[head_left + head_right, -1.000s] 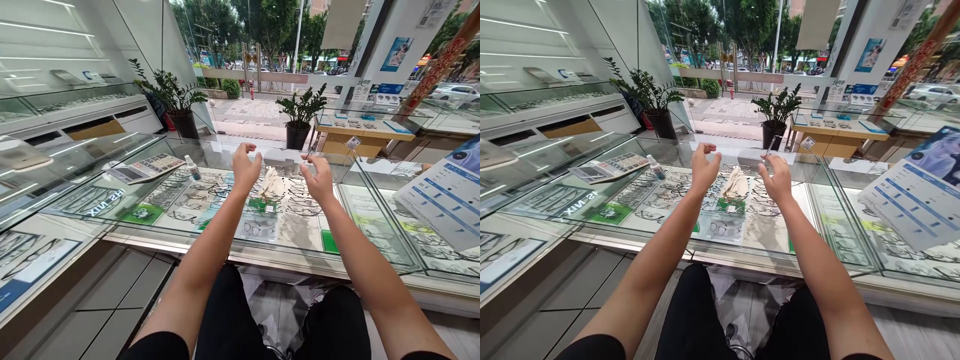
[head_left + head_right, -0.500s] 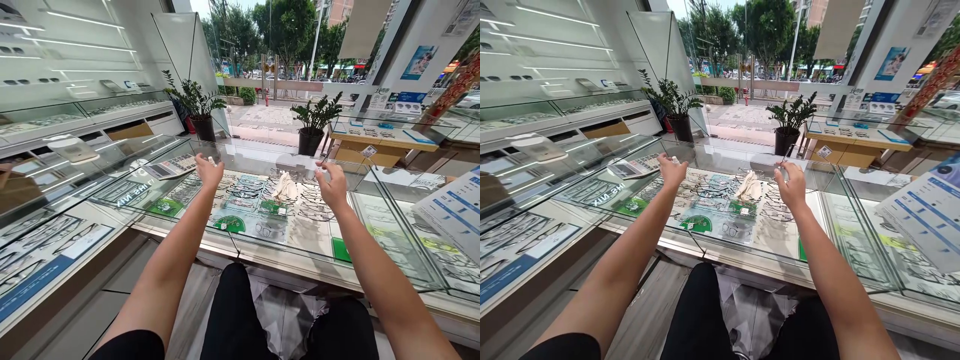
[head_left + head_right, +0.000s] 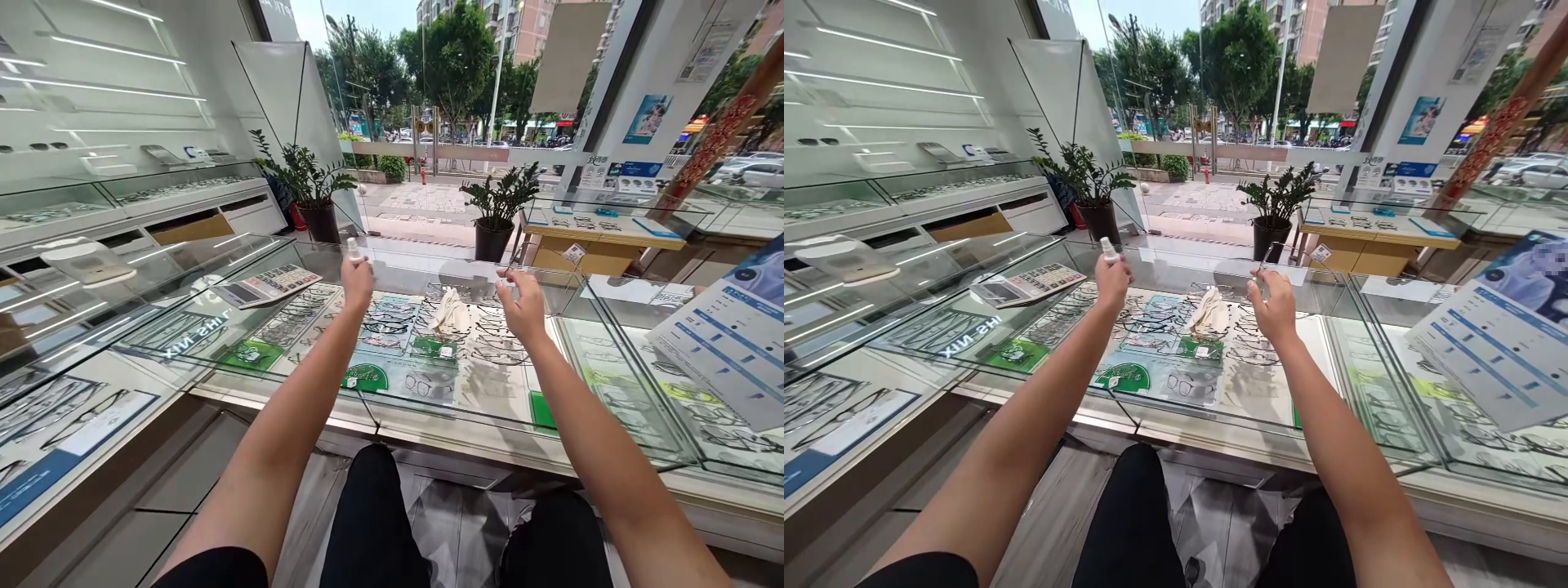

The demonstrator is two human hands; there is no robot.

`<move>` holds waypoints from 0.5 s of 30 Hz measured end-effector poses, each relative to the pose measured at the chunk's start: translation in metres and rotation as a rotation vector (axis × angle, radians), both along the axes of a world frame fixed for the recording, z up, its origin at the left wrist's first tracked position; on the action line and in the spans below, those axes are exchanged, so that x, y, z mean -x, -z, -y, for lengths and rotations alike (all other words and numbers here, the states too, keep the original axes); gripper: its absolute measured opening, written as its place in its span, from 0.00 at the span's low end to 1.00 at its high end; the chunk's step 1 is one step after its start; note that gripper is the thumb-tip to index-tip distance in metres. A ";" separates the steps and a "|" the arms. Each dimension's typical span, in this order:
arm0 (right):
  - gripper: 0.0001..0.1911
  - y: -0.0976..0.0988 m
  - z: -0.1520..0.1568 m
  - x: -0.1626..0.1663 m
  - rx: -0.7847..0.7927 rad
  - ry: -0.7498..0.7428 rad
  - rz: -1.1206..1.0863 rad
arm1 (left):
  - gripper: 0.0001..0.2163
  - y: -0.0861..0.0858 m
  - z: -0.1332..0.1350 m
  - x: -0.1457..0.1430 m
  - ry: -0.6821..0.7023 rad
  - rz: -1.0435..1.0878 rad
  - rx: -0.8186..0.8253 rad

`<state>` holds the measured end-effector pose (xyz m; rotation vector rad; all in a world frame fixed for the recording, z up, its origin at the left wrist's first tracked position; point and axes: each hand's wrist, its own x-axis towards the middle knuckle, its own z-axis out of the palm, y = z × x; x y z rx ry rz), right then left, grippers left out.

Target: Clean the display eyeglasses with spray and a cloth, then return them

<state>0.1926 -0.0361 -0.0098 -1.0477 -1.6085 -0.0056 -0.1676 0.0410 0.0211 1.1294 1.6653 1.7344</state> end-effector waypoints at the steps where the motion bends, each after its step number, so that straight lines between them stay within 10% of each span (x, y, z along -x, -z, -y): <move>1: 0.18 0.000 0.000 0.000 0.006 -0.007 -0.006 | 0.06 -0.006 -0.001 -0.018 0.068 0.016 -0.027; 8: 0.18 -0.004 0.003 0.003 0.057 -0.052 -0.045 | 0.38 -0.024 0.032 -0.134 0.832 0.346 -0.074; 15: 0.14 -0.011 0.015 0.017 0.159 -0.248 -0.108 | 0.44 -0.015 0.054 -0.145 1.161 0.449 0.126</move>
